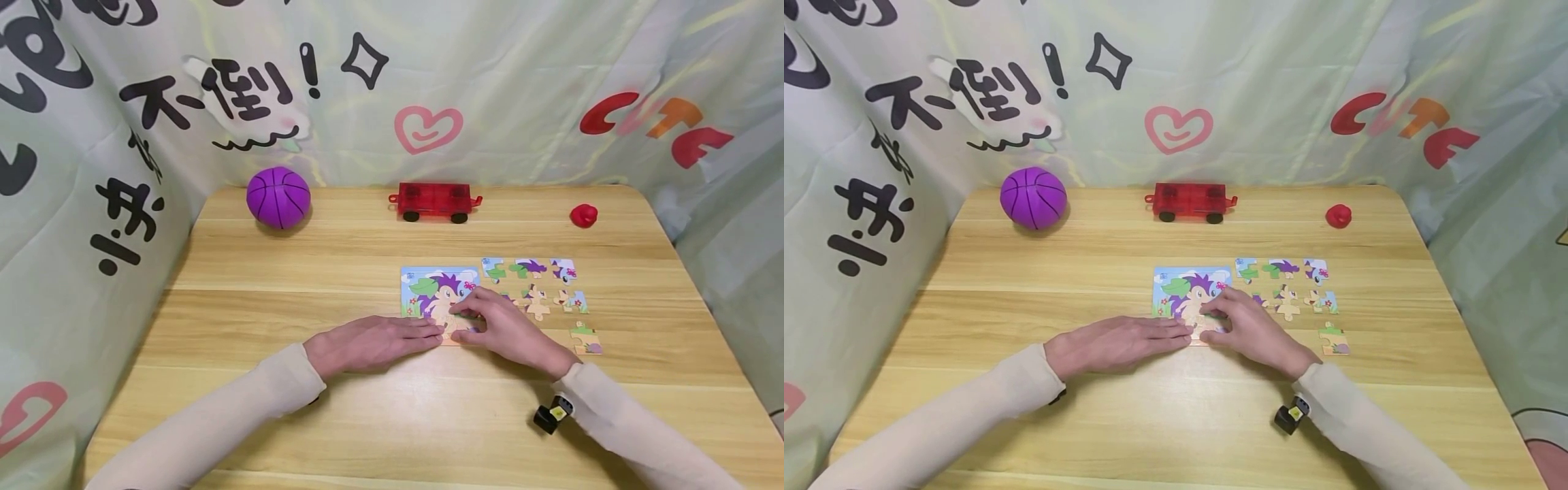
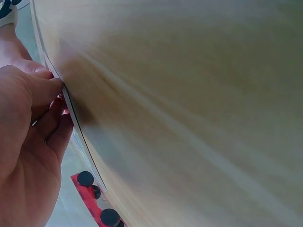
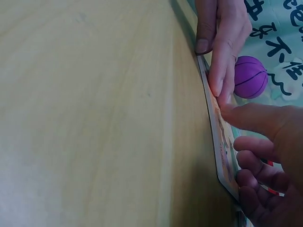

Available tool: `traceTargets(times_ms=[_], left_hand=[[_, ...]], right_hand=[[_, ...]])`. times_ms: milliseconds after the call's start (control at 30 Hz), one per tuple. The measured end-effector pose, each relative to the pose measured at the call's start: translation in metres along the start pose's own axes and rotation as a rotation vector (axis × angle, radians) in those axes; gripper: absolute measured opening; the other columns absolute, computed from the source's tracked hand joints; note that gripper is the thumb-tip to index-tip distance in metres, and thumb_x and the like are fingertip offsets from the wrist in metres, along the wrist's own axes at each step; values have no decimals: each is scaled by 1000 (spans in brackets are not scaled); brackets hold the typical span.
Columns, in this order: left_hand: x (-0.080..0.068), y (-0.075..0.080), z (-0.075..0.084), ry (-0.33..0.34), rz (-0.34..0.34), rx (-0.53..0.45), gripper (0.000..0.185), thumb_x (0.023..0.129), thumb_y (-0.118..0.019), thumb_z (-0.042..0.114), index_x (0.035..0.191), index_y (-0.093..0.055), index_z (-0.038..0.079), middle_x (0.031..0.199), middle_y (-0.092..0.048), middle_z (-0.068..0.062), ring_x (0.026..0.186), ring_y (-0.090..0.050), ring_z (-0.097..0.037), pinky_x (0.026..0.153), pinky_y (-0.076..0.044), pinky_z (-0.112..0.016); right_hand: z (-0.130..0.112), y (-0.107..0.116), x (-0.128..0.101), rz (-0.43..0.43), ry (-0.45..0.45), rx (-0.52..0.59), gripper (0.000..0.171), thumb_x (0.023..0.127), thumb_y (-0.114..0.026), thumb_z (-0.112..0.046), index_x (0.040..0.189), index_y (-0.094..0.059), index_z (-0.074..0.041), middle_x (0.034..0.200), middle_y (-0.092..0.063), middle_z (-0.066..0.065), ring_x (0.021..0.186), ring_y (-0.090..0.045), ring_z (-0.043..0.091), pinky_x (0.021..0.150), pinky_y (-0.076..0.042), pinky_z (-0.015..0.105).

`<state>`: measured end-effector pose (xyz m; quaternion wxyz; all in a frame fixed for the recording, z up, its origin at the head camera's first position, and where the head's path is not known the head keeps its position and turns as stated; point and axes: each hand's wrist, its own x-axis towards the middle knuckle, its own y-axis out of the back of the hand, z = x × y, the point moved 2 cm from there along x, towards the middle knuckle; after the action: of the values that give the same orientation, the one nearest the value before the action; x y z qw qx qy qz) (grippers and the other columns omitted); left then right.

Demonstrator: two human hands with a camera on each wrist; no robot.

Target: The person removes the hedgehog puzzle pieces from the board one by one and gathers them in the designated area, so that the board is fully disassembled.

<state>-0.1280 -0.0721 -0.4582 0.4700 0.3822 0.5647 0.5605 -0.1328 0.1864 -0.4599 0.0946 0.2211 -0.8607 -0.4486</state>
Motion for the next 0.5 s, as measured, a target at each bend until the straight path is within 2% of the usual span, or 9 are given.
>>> traceTargets(times_ms=[133, 233, 433, 500], left_hand=[[0, 0, 0, 3, -3, 2, 51, 109, -37, 13, 159, -29, 19, 165, -26, 4, 151, -26, -13, 120, -30, -31], [1, 0, 0, 7, -4, 3, 52, 109, -38, 13, 159, -29, 19, 165, -27, 4, 151, -26, -13, 120, -30, -31], [1, 1, 0, 8, -11, 1, 52, 109, -38, 13, 159, -29, 19, 165, -27, 5, 151, -26, -13, 121, -29, -30], [0, 2, -1, 11, -11, 4, 51, 109, -38, 14, 159, -29, 19, 165, -27, 5, 151, -26, -13, 121, -29, -31]], right_hand=[[-1, -1, 0, 5, 18, -10, 39, 84, -81, -38, 118, -70, -22, 121, -63, -4, 114, -60, 20, 99, -49, 50], [-2, -2, 0, 8, 22, -5, 36, 84, -82, -36, 116, -71, -22, 119, -63, -4, 110, -59, 18, 97, -50, 48], [-3, -2, 0, 0, 8, 7, 35, 85, -81, -34, 116, -71, -23, 123, -63, -3, 119, -57, 23, 103, -46, 53], [-4, -2, 0, -6, 10, 7, 35, 85, -81, -34, 116, -70, -23, 121, -63, -3, 115, -58, 21, 101, -48, 51]])
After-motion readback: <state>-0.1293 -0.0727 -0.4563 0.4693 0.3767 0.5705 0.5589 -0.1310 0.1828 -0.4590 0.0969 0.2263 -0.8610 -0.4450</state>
